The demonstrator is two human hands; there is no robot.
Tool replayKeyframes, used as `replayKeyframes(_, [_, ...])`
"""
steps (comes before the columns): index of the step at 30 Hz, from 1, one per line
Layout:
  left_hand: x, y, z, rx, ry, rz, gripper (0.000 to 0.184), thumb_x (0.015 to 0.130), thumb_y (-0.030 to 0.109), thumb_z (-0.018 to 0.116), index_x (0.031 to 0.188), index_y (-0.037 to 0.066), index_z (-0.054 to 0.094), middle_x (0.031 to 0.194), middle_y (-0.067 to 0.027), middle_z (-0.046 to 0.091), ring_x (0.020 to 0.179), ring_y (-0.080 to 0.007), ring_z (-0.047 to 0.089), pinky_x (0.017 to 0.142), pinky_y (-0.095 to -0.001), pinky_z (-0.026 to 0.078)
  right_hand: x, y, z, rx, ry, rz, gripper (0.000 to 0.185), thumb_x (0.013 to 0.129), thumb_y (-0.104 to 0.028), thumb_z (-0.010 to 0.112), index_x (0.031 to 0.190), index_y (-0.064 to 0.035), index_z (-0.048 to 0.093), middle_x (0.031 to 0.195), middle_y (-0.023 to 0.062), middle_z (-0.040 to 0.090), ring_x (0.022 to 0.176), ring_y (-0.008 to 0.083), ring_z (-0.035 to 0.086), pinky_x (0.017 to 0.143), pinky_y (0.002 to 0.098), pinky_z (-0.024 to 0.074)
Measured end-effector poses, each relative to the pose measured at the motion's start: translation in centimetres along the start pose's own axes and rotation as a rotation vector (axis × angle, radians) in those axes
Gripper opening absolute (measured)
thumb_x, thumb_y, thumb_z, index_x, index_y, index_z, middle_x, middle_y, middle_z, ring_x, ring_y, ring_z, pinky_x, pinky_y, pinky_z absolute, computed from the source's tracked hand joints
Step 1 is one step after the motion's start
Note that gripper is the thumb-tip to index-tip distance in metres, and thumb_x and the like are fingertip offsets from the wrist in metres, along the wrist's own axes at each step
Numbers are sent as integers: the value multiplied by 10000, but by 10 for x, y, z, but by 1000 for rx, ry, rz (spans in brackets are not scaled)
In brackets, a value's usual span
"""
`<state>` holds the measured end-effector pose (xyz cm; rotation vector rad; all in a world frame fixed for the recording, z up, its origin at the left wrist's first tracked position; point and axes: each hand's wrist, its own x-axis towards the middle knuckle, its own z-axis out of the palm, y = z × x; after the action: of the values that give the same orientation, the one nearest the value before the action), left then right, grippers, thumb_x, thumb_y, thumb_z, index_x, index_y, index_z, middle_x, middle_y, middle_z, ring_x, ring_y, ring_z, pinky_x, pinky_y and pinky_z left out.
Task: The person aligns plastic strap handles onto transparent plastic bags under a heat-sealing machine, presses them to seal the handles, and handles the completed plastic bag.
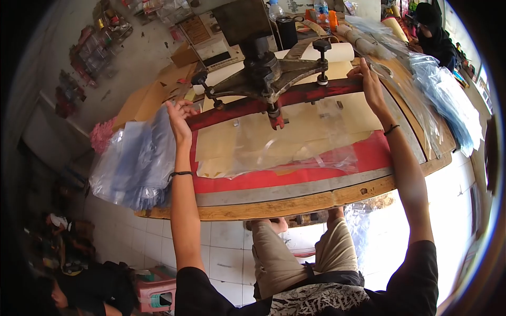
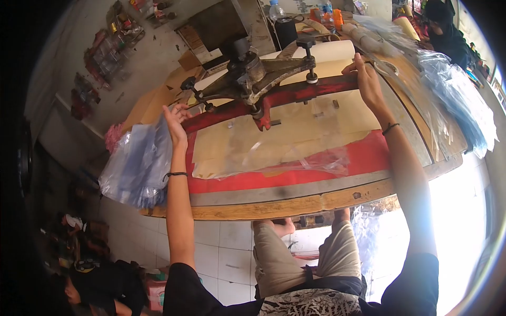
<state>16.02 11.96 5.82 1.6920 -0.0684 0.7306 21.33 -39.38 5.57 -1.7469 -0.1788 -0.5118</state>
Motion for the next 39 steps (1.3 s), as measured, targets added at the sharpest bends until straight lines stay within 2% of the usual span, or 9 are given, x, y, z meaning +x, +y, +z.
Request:
replayKeyframes(8, [-2,2,5,117,69,76,640,1040,519,254,834,26,606,650,-29,536,642,-134,520,653,-281,397,2,1,0,-43,-1,-9,736,1000,-599,321,880,25,692,879,147,703,853,195,649,846,321,473])
replayKeyframes(14, [-22,35,26,493,189,302,477,1038,326,384,761,3,598,623,-92,552,636,-227,573,644,-364,431,3,-2,-2,-21,-39,6,702,1014,-567,331,968,34,693,886,150,706,866,200,654,870,316,473])
replayKeyframes(20, [-23,40,28,582,185,659,380,1012,220,425,747,-4,581,651,-138,576,649,-313,566,622,-397,407,7,-17,-8,-174,192,-333,535,1021,-457,439,1025,20,681,925,107,699,895,162,615,842,301,457])
replayKeyframes(23, [-24,43,24,566,142,691,376,1001,232,453,729,-6,556,628,-131,540,578,-268,529,566,-396,380,7,-20,-7,-130,260,-365,493,1013,-432,477,981,13,687,885,84,695,874,135,609,808,290,454])
replayKeyframes(26, [-30,52,21,437,-29,707,450,1015,312,468,685,12,528,586,-46,505,515,-123,447,498,-319,322,-8,-40,-7,-79,161,-407,457,1005,-402,512,925,15,682,796,43,663,795,101,584,742,258,440])
replayKeyframes(29, [-44,98,25,-14,-707,-18,472,986,396,536,680,39,569,609,-2,528,508,-76,440,480,-255,324,-50,-94,-3,-102,-150,-481,403,991,-329,563,797,10,661,655,-1,557,648,62,472,594,241,375])
replayKeyframes(31, [-49,120,26,8,-1279,-307,337,920,349,669,795,39,630,661,47,543,573,-39,482,510,-204,361,-65,-105,4,-170,-415,-620,382,961,-300,612,716,-9,650,602,29,535,577,102,487,529,283,363])
replayKeyframes(33, [-66,109,44,57,-1340,-98,291,825,263,795,870,27,630,674,26,546,553,-51,503,497,-215,394,-71,-105,15,-254,-668,-660,394,944,-312,635,683,-17,626,582,47,545,527,137,516,498,299,375])
replayKeyframes(39, [-83,98,71,321,-1590,-439,327,756,189,847,934,19,632,663,15,554,494,-60,509,418,-244,393,-82,-79,40,-467,-1092,-452,369,910,-338,676,701,-36,639,524,52,554,457,187,517,468,321,386])
